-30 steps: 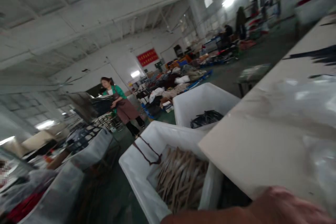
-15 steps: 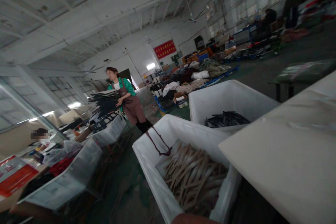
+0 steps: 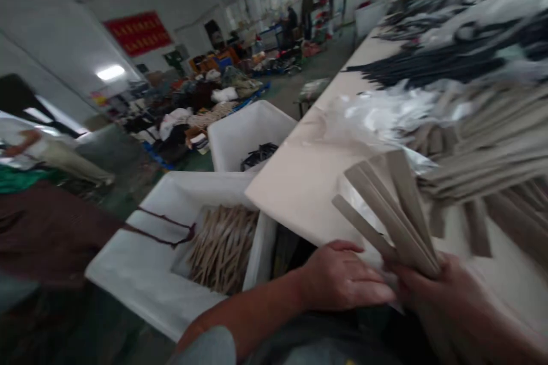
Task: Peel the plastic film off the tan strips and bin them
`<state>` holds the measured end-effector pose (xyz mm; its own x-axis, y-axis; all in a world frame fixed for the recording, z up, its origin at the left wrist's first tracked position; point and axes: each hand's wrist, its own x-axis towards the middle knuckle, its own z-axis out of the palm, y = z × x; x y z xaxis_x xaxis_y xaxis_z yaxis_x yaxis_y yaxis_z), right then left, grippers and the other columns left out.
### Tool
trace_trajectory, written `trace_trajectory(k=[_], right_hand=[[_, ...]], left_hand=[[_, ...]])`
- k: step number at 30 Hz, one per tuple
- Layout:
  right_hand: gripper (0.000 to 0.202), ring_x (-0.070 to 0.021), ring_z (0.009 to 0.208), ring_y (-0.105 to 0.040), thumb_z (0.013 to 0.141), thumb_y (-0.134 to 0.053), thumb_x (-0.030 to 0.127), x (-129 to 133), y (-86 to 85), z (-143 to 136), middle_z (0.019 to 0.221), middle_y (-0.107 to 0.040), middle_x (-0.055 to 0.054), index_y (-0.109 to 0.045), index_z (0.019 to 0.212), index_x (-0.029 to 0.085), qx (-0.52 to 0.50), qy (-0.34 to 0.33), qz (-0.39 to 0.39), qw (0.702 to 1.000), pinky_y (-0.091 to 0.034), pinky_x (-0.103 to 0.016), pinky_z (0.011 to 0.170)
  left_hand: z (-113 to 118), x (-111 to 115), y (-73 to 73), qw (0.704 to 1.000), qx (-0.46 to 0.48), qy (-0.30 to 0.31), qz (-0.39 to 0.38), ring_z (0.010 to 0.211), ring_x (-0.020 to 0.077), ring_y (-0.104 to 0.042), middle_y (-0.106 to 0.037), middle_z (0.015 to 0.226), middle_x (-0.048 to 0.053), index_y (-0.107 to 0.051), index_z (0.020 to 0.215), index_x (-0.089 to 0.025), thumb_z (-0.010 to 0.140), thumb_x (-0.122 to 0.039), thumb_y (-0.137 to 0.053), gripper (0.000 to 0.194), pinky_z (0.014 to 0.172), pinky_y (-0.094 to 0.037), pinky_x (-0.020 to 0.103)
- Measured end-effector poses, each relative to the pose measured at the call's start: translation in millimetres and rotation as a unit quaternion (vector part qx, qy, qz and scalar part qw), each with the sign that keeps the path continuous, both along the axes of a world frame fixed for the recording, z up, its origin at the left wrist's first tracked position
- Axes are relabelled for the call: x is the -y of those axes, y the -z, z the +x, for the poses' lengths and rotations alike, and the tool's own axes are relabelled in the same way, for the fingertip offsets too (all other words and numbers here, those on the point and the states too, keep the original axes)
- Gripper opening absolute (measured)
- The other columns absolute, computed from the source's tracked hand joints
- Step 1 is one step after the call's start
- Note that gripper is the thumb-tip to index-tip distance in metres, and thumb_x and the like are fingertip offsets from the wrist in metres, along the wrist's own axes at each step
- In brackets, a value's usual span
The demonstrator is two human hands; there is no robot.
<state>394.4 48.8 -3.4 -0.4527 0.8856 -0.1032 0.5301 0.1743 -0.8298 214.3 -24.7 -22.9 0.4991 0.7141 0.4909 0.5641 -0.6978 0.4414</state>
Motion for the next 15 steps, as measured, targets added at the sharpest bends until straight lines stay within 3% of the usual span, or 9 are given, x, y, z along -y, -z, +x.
trace_trajectory(k=[3,5,8,11,13,15], right_hand=[[0.034,-0.0169,0.044,-0.055,0.068,-0.056,0.047,5,-6.6,12,0.046,-0.057,0.0,-0.062,0.055,0.017,0.009,0.017,-0.029,0.999,-0.043,-0.025,0.041],[0.033,-0.0173,0.045,-0.056,0.067,-0.055,0.047,6,-15.0,13,0.046,-0.058,-0.001,-0.062,0.055,0.017,0.004,0.029,-0.032,0.999,-0.042,-0.025,0.042],[0.03,-0.0163,0.044,-0.055,0.066,-0.055,0.044,8,-28.1,15,0.045,-0.058,0.0,-0.06,0.051,0.018,-0.001,0.038,-0.023,0.999,-0.041,-0.024,0.044],[0.027,-0.0155,0.046,-0.054,0.067,-0.054,0.041,11,-35.4,16,0.046,-0.058,0.0,-0.061,0.054,0.019,-0.003,0.038,-0.012,0.999,-0.04,-0.023,0.045],[0.025,-0.0146,0.046,-0.052,0.068,-0.053,0.04,14,-37.0,15,0.046,-0.057,0.001,-0.06,0.056,0.019,-0.001,0.04,-0.002,0.999,-0.038,-0.022,0.044],[0.024,-0.0136,0.046,-0.05,0.069,-0.053,0.038,17,-37.8,13,0.045,-0.054,0.002,-0.058,0.055,0.019,0.001,0.043,0.01,0.999,-0.035,-0.022,0.043]], left_hand=[[1,14,-5.1,0.995,0.076,-0.057,-0.023,0.08,0.0162,-0.067,-0.075,0.087,0.004,-0.069,0.092,-0.023,0.087,-0.033,-0.06,0.014,0.098,-0.041,0.033],[1,23,-8.6,0.971,0.177,-0.126,-0.103,0.074,0.0175,-0.065,-0.072,0.079,0.005,-0.067,0.092,-0.02,0.078,-0.05,-0.068,0.034,0.083,-0.047,0.031],[3,29,-11.7,0.883,0.324,-0.167,-0.296,0.07,0.0169,-0.06,-0.069,0.08,0.007,-0.065,0.093,-0.016,0.075,-0.064,-0.063,0.052,0.068,-0.047,0.028],[9,24,-17.2,0.774,0.398,-0.092,-0.483,0.072,0.0166,-0.06,-0.069,0.086,0.008,-0.067,0.098,-0.012,0.075,-0.061,-0.064,0.054,0.071,-0.047,0.028],[17,19,-23.1,0.721,0.409,-0.053,-0.556,0.073,0.0168,-0.061,-0.069,0.083,0.007,-0.07,0.094,-0.011,0.073,-0.055,-0.07,0.048,0.075,-0.046,0.029],[25,16,-28.6,0.691,0.413,-0.051,-0.591,0.073,0.0172,-0.061,-0.069,0.077,0.007,-0.073,0.084,-0.011,0.07,-0.048,-0.075,0.039,0.077,-0.046,0.029]])
